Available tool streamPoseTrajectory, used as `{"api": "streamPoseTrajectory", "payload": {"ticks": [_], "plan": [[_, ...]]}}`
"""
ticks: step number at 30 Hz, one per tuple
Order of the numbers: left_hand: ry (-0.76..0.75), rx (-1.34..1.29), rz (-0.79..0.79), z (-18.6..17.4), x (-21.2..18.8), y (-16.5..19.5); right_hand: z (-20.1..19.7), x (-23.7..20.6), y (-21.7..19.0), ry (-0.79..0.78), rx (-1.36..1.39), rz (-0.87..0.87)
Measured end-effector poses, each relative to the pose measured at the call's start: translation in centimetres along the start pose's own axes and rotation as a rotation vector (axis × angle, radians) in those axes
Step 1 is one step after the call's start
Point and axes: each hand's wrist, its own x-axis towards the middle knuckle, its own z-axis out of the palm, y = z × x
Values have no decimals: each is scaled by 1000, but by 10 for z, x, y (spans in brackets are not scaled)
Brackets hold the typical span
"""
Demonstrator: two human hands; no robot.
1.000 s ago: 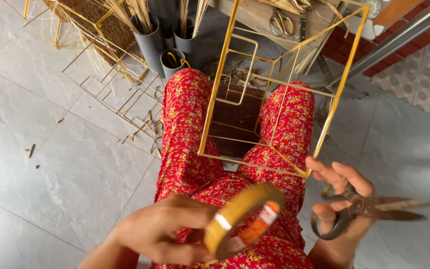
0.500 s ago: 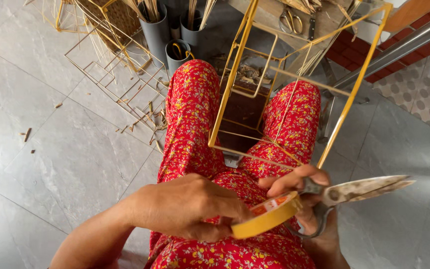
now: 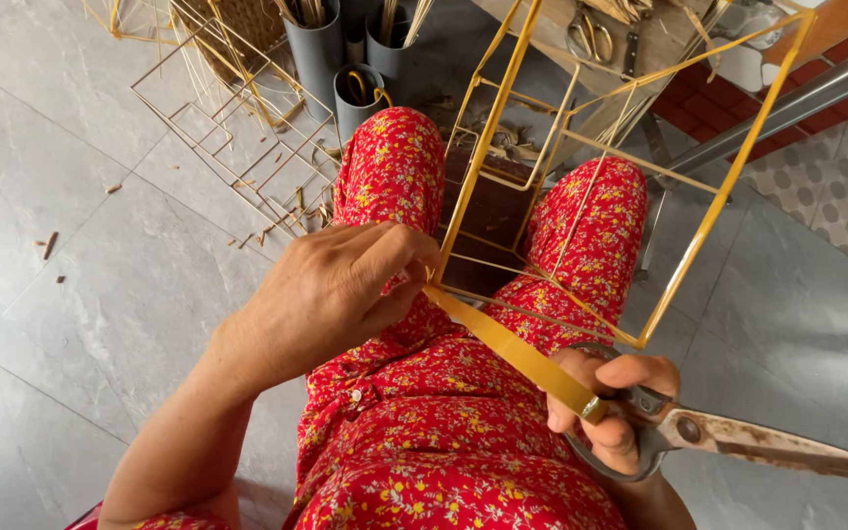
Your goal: The person sits on a chair with a bamboo frame across their lap and wraps yellow tape around the frame's joints, cutting the tape with scissors and pressing it in place. They rotate the frame to reach different sides, then pick up and sort through a bundle of thin bamboo sticks.
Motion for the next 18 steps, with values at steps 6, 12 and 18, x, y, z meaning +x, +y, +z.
{"api": "streamPoseTrajectory", "payload": {"ticks": [6, 12, 18], "plan": [[43, 38, 41, 8, 2, -10, 3, 7, 0, 35, -191, -34], [189, -87, 89, 31, -6, -24, 3, 12, -1, 99, -220, -43], [181, -684, -259, 66, -32, -16, 0, 13, -4, 115, -224, -27]]}}
